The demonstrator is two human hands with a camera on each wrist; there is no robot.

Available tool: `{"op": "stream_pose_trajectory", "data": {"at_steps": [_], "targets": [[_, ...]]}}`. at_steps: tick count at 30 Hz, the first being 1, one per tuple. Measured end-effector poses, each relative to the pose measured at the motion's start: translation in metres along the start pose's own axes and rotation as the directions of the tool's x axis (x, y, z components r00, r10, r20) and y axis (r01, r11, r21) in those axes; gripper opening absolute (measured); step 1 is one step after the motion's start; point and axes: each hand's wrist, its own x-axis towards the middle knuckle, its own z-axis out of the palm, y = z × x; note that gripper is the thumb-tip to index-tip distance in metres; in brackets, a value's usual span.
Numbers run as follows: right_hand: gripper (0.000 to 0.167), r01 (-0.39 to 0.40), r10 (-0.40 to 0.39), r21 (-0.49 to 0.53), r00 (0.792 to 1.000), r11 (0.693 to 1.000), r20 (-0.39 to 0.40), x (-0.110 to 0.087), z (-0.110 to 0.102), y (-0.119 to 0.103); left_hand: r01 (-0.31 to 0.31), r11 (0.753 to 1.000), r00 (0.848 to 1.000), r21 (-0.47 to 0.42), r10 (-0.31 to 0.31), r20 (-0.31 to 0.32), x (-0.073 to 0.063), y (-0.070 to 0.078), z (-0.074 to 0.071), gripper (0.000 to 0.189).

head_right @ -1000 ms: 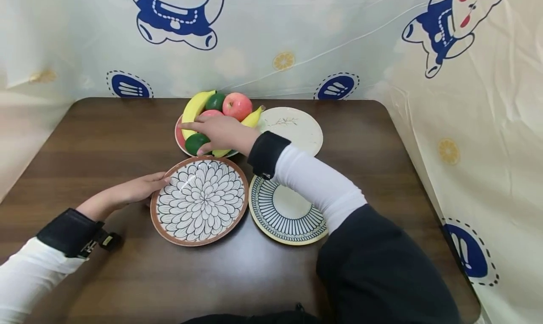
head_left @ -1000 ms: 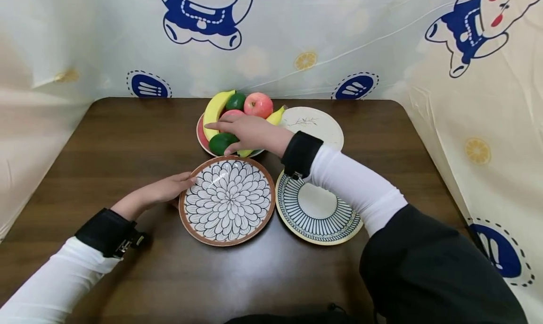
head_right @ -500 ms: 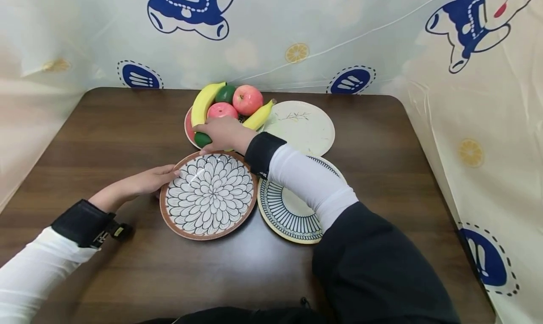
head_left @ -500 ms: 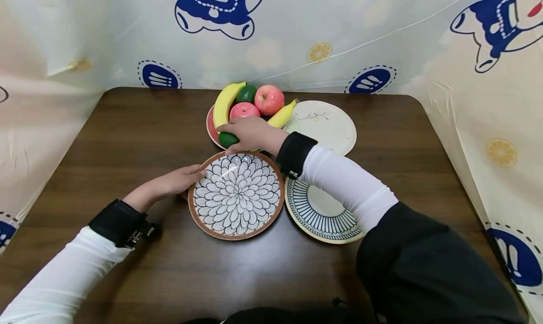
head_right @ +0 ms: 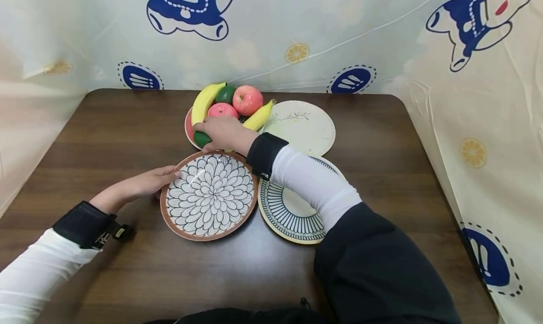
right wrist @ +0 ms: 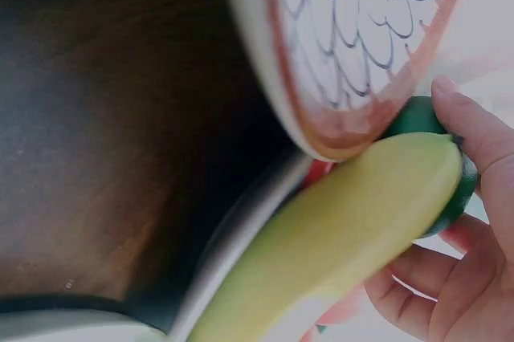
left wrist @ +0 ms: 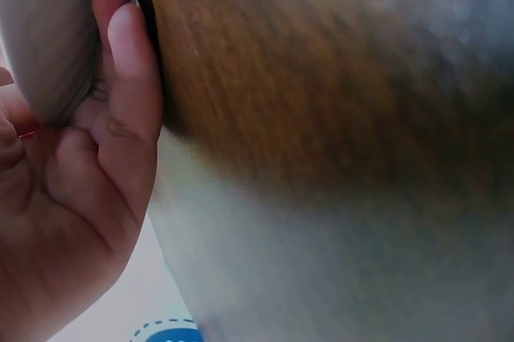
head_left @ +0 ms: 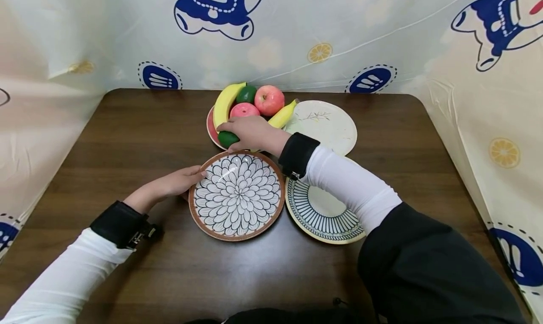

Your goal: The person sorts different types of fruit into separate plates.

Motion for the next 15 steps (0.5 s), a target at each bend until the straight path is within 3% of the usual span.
{"op": "stream_pose_trajectory", "data": {"at_steps": [8,15], "targets": [[0.071,-0.02,0.021,0.025,0.999,0.999,-0.048,-0.011,-0.026,-0.004,-0.014,1.0,1.0,0.006,0.014,-0.018,0.001,0.007,-0.003,0.045],[0.067,0.0,0.005,0.046,0.994,0.999,-0.105,-0.035,-0.037,-0.017,0.005,1.0,1.0,0.025,-0.005,-0.007,-0.001,0.001,0.001,0.049]]}}
